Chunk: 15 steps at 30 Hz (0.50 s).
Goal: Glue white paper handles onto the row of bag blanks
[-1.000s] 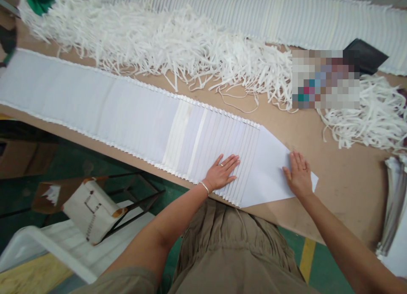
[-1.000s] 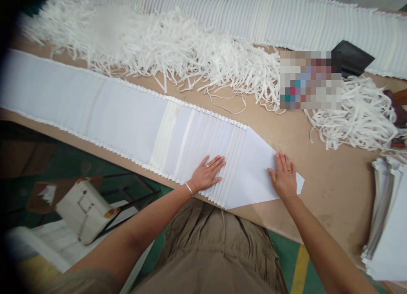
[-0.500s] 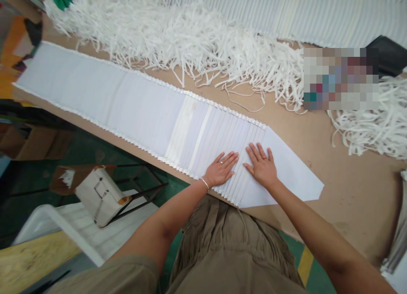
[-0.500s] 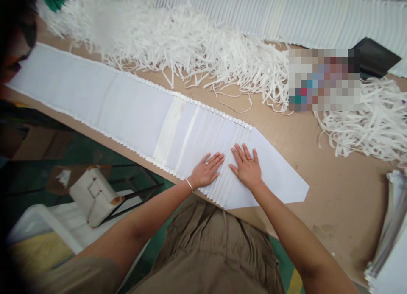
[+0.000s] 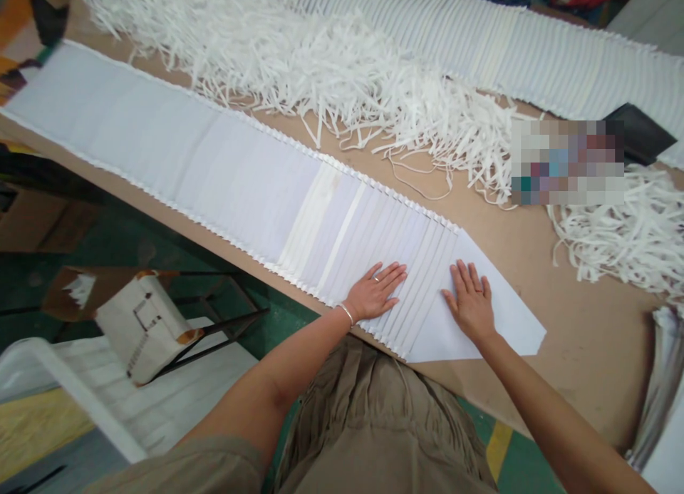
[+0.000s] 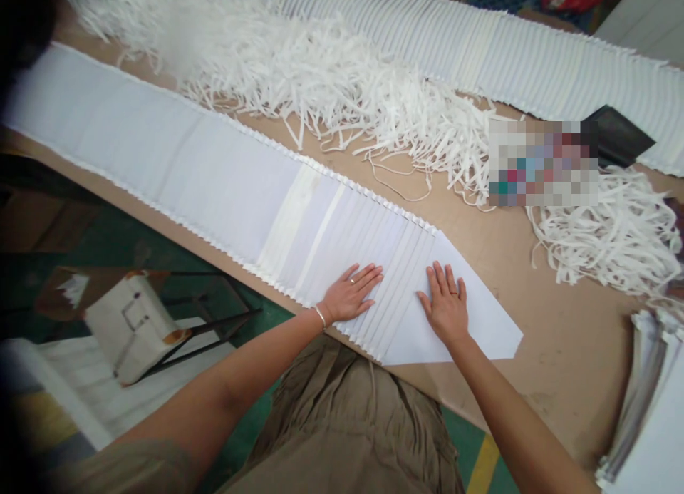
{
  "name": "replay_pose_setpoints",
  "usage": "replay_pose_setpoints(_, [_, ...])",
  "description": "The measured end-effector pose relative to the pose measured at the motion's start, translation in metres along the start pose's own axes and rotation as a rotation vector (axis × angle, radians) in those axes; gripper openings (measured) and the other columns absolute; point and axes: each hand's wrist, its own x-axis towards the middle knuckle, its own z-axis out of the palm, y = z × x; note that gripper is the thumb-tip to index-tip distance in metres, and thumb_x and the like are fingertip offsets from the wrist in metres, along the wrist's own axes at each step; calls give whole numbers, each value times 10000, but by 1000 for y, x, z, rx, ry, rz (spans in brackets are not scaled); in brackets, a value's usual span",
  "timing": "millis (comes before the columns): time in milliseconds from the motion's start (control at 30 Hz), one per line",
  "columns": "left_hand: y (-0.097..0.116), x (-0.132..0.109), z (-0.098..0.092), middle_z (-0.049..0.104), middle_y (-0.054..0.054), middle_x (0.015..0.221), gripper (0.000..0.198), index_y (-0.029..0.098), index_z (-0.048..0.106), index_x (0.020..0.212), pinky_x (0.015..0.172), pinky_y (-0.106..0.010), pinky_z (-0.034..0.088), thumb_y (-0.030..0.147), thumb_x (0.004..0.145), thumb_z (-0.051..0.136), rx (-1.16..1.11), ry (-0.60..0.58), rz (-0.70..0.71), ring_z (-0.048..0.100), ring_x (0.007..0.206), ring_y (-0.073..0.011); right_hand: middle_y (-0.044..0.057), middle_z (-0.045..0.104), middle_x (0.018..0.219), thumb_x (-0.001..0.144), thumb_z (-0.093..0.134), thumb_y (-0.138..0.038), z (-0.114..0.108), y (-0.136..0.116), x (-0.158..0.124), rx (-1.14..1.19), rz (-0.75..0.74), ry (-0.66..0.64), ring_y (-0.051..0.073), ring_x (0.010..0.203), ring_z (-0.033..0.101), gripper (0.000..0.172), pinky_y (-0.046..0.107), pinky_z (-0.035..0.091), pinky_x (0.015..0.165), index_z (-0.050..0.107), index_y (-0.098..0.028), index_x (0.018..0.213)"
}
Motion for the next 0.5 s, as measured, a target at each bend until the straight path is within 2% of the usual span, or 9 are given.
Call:
replay_pose_setpoints(133, [1, 0, -1, 179, -56, 1688, 656, 166, 327, 1595, 1294, -477, 134, 504, 1033, 344, -7, 6, -1, 71, 1580, -203, 45, 217, 1693, 1018, 380, -537, -2, -36, 32, 81, -85, -44, 269, 1590, 91, 697, 571, 25, 1271, 197, -271, 1636])
replay_pose_setpoints(233, [1, 0, -1, 177, -66, 1688, 648, 155, 344, 1586, 1293, -483, 133, 495, 1035, 345, -19, 16, 1, 77, 1580, -208, 33, 268, 1677, 1008, 416, -547, 8, -55, 52, 125, -149, -100, 271, 1589, 103, 672, 585, 0, 1266, 270, -299, 1615])
replay_pose_setpoints(367, [1, 1, 0, 206, -84, 1681, 652, 144, 334, 1590, 1294, -483, 115, 476, 1030, 376, -64, 29, 3, 93, 1579, -213, 47, 277, 1672, 1021, 403, -526, 23, -53, 53, 55, -162, -98, 276, 1586, 117, 662, 605, 17, 1256, 258, -280, 1618])
replay_pose_setpoints(500, [1, 1, -1, 199, -88, 1683, 645, 130, 332, 1589, 1294, -478, 79, 455, 1033, 378, -104, 32, 2, 92, 1580, -216, 54, 267, 1673, 1033, 380, -517, 26, -45, 47, -57, -194, -68, 273, 1584, 123, 660, 582, 42, 1259, 254, -244, 1621])
